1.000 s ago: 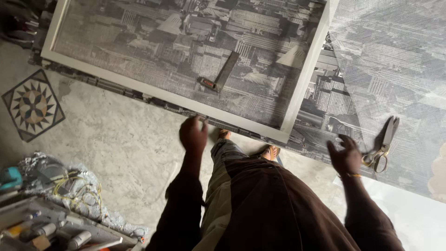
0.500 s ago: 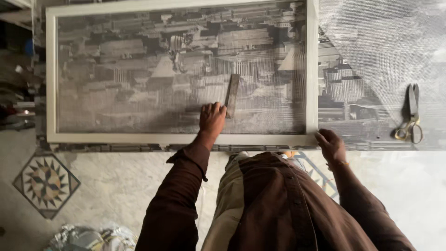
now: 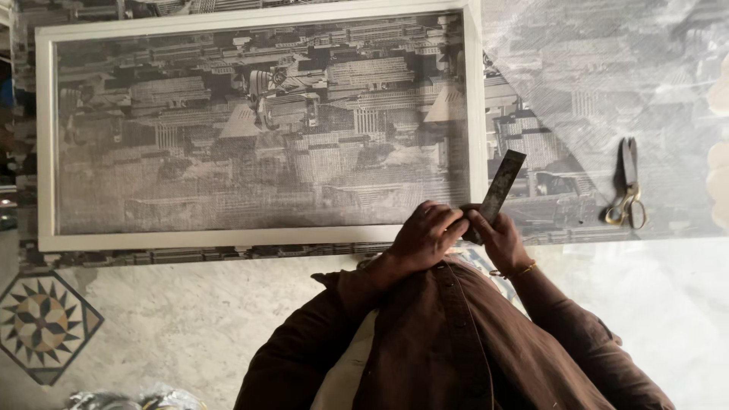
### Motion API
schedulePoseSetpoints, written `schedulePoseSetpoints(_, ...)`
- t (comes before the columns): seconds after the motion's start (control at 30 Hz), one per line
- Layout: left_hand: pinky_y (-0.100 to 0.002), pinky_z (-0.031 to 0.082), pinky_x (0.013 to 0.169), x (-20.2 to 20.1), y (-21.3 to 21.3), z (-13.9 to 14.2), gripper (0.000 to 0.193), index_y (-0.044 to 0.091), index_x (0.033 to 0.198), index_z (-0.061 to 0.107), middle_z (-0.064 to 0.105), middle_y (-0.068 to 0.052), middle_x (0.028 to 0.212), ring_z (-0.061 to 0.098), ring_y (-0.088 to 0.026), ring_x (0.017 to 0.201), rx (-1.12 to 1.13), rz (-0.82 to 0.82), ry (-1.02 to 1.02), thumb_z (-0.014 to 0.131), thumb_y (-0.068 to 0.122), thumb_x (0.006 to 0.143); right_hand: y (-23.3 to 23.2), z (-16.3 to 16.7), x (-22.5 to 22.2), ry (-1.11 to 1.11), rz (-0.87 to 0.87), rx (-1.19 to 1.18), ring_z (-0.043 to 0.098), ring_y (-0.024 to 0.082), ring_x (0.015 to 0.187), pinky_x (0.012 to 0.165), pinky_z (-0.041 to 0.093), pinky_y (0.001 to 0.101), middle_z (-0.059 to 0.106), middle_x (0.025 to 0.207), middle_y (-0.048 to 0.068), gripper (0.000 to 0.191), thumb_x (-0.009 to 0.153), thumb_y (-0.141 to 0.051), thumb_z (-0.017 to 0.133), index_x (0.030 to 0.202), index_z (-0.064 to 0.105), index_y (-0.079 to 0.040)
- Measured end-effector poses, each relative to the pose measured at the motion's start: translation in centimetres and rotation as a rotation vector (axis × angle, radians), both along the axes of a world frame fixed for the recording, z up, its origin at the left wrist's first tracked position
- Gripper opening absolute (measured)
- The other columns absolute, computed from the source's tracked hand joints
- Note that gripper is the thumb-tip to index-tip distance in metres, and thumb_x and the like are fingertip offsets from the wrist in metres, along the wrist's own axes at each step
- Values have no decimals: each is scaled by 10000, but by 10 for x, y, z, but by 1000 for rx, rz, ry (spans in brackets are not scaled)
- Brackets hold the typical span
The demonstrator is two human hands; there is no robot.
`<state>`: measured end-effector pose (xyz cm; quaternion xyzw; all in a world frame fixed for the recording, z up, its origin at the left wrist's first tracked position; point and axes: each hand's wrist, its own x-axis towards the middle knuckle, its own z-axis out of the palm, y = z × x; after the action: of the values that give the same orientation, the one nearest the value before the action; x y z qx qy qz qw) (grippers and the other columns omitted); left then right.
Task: The person fits a mesh screen into an aluminum window frame. They cut the mesh with scissors, press a rubber spline into the frame groove using a flat blade tool to secure the mesh, trim excess material, and carry the assembled frame across the workshop.
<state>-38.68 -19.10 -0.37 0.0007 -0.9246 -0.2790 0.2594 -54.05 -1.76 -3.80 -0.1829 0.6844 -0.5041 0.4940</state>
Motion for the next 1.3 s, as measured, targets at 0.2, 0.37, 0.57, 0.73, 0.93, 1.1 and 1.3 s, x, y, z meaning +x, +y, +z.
schedulePoseSetpoints(0.2, -469, 482, 1034, -4, 33, -32, 651, 52, 1373, 600, 627, -144, 1326, 609, -334, 1208, 290, 325, -227, 828, 219, 787, 63, -40, -100, -99, -424, 65, 706, 198, 1021, 791, 589, 334, 716, 1144, 123, 378, 1018, -285, 630, 1258, 625, 7)
schedulePoseSetpoints(0.37, -572, 380, 1100, 50, 42, -65, 701, 50, 1355, 576, 464, -294, 1477, 443, -476, 1359, 117, 933, -328, 848, 296, 758, 94, -58, -174, -326, -557, -19, 699, 267, 1051, 835, 603, 367, 700, 1180, 150, 423, 1051, -292, 663, 1331, 568, 10)
schedulePoseSetpoints(0.57, -565, 344, 1154, 89, 53, -91, 828, -30, 1461, 411, 382, -352, 1548, 356, -499, 1447, 243, 1447, -204, 818, 286, 812, 86, -61, -165, -417, -600, 342, 735, 326, 1052, 903, 615, 418, 712, 1186, 234, 571, 1038, -398, 619, 1351, 499, 65)
schedulePoseSetpoints(0.73, -476, 449, 1055, 111, 28, -108, 858, -90, 1473, 347, 501, -273, 1355, 477, -404, 1272, 776, 1643, -148, 803, 312, 868, 52, -63, -123, -416, -536, 245, 720, 329, 1062, 891, 595, 420, 708, 1208, 160, 464, 1014, -279, 628, 1379, 515, -16)
schedulePoseSetpoints(0.93, -383, 533, 923, 146, -4, -110, 799, -79, 1409, 413, 622, -176, 1242, 633, -245, 1091, 1266, 1548, 167, 778, 341, 835, 14, -60, -102, -288, -405, 244, 712, 262, 1005, 849, 581, 387, 727, 1150, 122, 385, 1020, -298, 616, 1304, 598, -38)
schedulePoseSetpoints(1.1, -351, 522, 873, 172, -39, -109, 749, -73, 1389, 434, 639, -135, 1155, 625, -197, 1003, 1242, 1625, 94, 776, 338, 865, -31, -68, -73, -3, -107, 260, 668, 195, 939, 807, 554, 346, 699, 1083, 111, 425, 1062, -378, 619, 1256, 680, -4)
schedulePoseSetpoints(1.3, -370, 539, 770, 207, -69, -122, 637, -62, 1289, 477, 662, -152, 1004, 627, -218, 856, 1397, 1623, 88, 754, 318, 861, -45, -75, -50, -5, -249, 369, 684, 169, 880, 751, 574, 301, 699, 999, 62, 410, 1044, -383, 607, 1226, 660, -20)
